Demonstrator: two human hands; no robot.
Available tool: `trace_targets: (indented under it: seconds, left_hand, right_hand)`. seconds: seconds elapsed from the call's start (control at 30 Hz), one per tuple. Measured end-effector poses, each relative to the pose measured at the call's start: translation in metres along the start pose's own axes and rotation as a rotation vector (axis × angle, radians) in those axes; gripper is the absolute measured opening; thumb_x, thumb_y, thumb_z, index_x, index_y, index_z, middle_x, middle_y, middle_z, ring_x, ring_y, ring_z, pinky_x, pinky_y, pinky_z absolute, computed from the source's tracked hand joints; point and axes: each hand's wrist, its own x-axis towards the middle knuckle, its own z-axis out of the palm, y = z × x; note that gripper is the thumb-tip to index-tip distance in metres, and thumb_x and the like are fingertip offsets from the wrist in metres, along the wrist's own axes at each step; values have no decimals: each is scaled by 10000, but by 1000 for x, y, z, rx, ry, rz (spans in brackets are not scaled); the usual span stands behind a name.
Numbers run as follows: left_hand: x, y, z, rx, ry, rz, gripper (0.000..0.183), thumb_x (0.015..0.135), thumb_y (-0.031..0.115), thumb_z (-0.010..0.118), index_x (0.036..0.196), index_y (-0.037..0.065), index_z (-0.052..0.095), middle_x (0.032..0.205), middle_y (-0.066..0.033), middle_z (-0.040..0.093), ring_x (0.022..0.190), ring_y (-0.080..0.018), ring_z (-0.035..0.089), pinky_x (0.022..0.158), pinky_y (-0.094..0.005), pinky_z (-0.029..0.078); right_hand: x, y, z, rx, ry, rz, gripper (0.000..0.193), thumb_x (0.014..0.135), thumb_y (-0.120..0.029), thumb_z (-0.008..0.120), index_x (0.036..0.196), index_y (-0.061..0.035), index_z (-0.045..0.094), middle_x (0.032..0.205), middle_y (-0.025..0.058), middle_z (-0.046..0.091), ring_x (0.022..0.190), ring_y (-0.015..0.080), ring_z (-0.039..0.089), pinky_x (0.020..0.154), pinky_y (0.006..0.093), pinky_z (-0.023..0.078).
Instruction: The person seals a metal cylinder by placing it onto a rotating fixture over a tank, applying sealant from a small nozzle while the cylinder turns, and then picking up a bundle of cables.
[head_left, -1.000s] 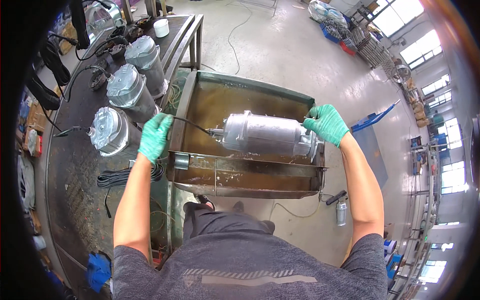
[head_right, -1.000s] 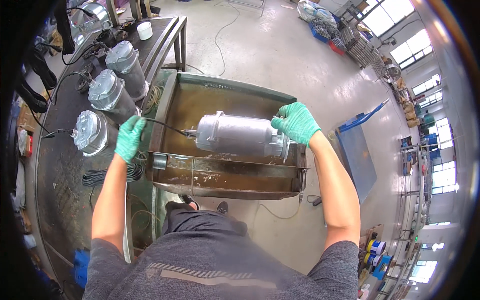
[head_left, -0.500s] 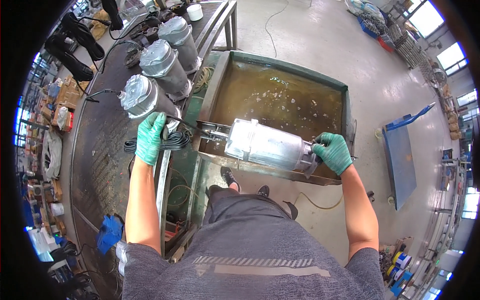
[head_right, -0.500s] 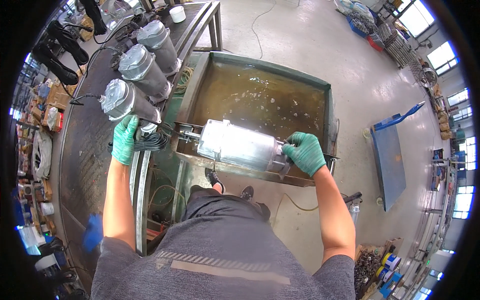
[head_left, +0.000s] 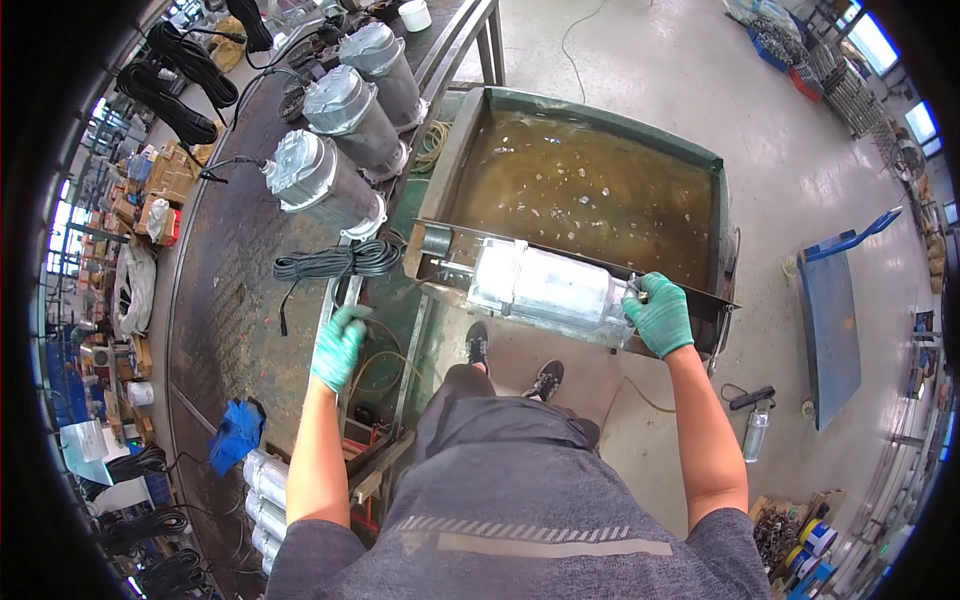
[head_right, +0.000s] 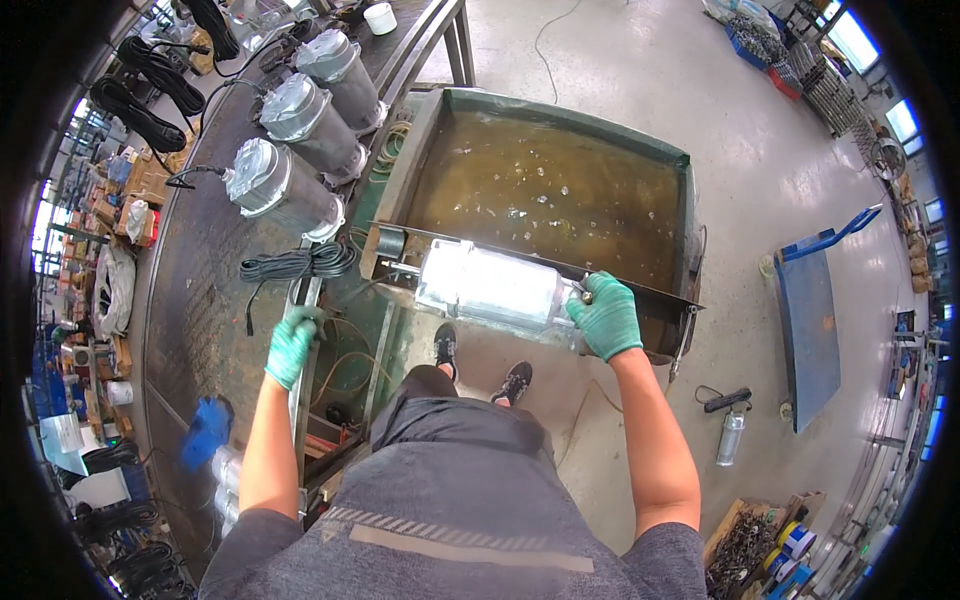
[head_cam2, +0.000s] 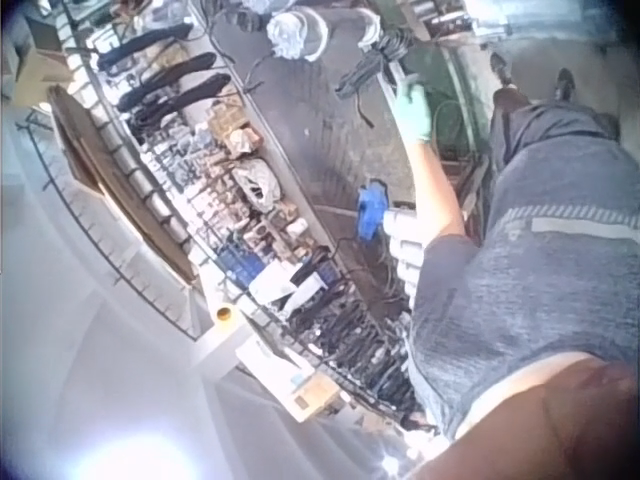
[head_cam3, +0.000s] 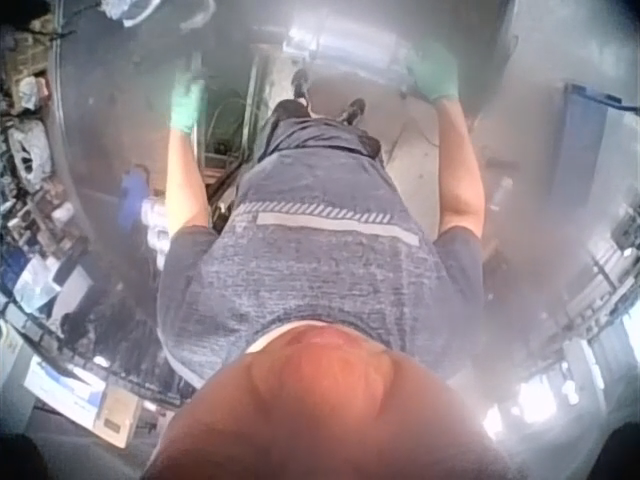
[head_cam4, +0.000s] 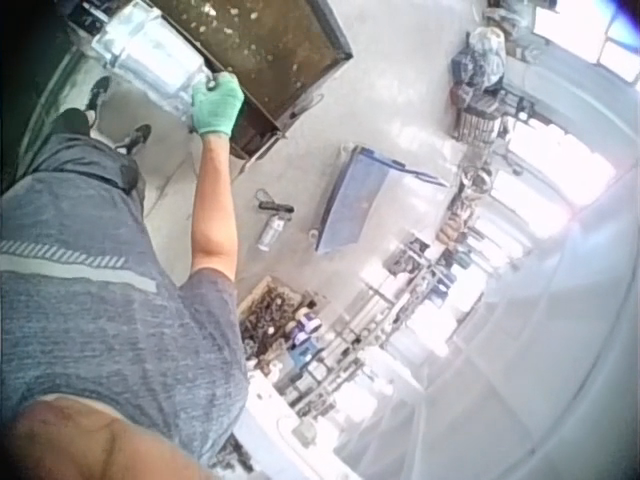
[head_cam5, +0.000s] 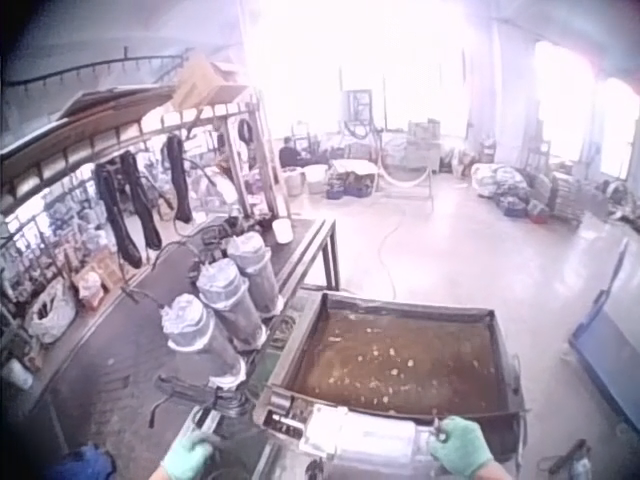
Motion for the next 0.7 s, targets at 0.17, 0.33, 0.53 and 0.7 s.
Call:
trace_targets:
  seconds: [0.17,0.33,0.53,0.7]
  left_hand:
    - [-6,-23,39,638,-348,-112,685,891,127,564,1558,144,408,1362,-295,599,1211,-452,612,1046,-469,493]
    - [38,-57,79,407,112,358,592,935,136,623,1500,73,458,1409,-247,531,1313,-431,523,1110,-453,442]
    - [105,2,89,595,29,623,702,826,286,819,1428,66,531,1409,-210,564,1196,-412,606,1021,-468,508]
    - [134,28,93,1152,-286,905,223,907,157,565,1085,156,700,1082,-94,728,911,-285,715,789,-432,576]
  right_hand:
    - [1,-20,-11,-250,3,-21,230,797,-164,770,931,5,689,941,237,669,880,427,659,793,472,535]
    - [3,-56,-27,-584,-167,137,381,862,-328,760,1081,-31,665,1016,202,712,953,400,699,825,478,563]
    - [8,-86,-40,-813,-307,166,401,926,-418,681,1143,-82,661,1064,175,739,981,380,720,830,497,570]
    - [27,-101,-38,-893,-488,165,395,934,-414,641,1168,-105,713,1146,175,744,1044,371,721,889,485,573]
